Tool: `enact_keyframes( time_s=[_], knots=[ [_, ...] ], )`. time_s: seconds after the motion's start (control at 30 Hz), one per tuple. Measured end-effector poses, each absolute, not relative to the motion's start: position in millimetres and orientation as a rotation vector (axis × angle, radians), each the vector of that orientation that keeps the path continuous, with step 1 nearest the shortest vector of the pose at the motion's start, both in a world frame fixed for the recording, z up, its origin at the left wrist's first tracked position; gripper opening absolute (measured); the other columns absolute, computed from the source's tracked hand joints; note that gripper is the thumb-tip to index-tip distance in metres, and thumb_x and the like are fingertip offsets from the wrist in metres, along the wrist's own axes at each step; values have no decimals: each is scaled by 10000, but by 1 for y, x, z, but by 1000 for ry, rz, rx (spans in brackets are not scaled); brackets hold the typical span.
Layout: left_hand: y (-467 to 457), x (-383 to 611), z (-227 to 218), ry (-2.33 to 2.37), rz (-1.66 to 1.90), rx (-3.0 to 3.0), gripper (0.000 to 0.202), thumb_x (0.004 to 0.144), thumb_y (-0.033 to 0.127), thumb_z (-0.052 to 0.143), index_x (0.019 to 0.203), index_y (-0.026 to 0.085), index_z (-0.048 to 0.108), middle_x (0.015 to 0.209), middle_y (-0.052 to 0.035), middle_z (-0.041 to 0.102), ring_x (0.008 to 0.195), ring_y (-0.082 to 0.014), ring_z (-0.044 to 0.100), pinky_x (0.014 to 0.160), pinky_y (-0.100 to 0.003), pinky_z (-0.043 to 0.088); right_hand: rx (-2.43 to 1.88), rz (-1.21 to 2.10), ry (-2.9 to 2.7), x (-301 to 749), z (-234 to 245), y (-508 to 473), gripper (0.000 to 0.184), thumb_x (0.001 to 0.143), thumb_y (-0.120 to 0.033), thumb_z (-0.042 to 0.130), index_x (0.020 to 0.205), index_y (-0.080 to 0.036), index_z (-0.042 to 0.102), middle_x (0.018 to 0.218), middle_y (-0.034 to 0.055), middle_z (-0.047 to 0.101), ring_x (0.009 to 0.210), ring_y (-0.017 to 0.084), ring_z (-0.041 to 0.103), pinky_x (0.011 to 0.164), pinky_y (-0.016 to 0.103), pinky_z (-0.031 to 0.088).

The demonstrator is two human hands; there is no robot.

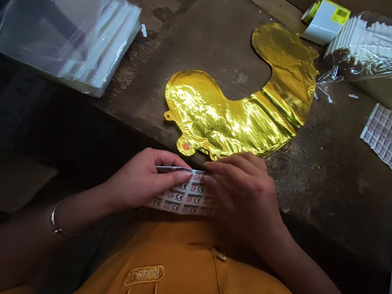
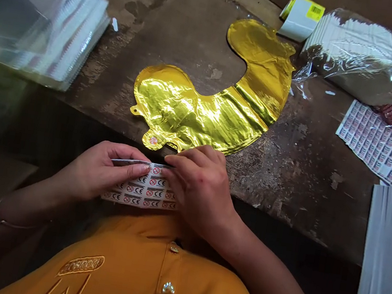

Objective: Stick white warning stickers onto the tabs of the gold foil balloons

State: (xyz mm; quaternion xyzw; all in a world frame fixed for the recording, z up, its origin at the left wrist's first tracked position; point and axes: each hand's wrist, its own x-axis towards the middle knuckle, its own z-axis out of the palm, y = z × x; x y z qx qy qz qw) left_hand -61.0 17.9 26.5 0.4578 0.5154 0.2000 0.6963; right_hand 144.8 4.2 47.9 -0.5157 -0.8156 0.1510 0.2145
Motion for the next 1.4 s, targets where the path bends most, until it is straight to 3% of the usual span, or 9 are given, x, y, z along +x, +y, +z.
enact_keyframes(
  time_s=[0.13,0.3,0.43,0.7,0.87,1.03,1.4],
  knots=[
    [17,-61,25,1139,457,992,241,759,381,712,895,186,749,813,-10,751,697,-134,660,621,-192,531,-1337,266,-2290,142,42,1,53,837,-227,653,856,-209,699,821,18,713,791,180,591,745,346,427],
    [16,-62,24,1139,489,1047,257,773,382,701,925,181,754,870,-30,761,783,-174,690,707,-241,558,-1281,159,-2304,141,40,-4,76,841,-200,640,905,-225,672,888,16,723,855,185,596,797,354,433],
    [15,-61,22,1136,519,987,246,772,381,708,913,184,752,864,-26,764,768,-166,698,720,-242,568,-1345,154,-2273,140,38,-5,162,831,-258,670,988,-220,671,933,35,734,859,195,613,800,353,457],
    [12,-58,21,1094,578,827,245,739,375,743,887,179,745,815,-22,761,704,-149,693,651,-223,573,-1163,1,-2345,148,26,-11,361,830,-181,639,1174,-288,608,1080,-2,732,904,186,629,807,368,421],
    [13,-59,19,1124,593,815,262,736,375,746,888,162,737,810,-27,756,705,-142,682,646,-211,562,-1083,-8,-2357,148,25,-12,336,834,-175,622,1158,-263,628,1097,16,729,889,191,623,788,380,431],
    [11,-59,18,1126,569,820,295,743,397,733,903,150,727,812,-38,752,707,-161,685,657,-245,570,-1229,-16,-2247,144,24,-12,447,807,-179,668,1230,-303,595,1158,26,704,971,212,608,852,380,455],
    [9,-61,14,1117,619,855,233,773,378,716,868,165,719,787,-9,740,692,-126,668,656,-202,545,-1090,29,-2273,143,24,-13,347,792,-133,655,1110,-270,627,1170,23,699,936,211,602,804,384,480]
  ],
)
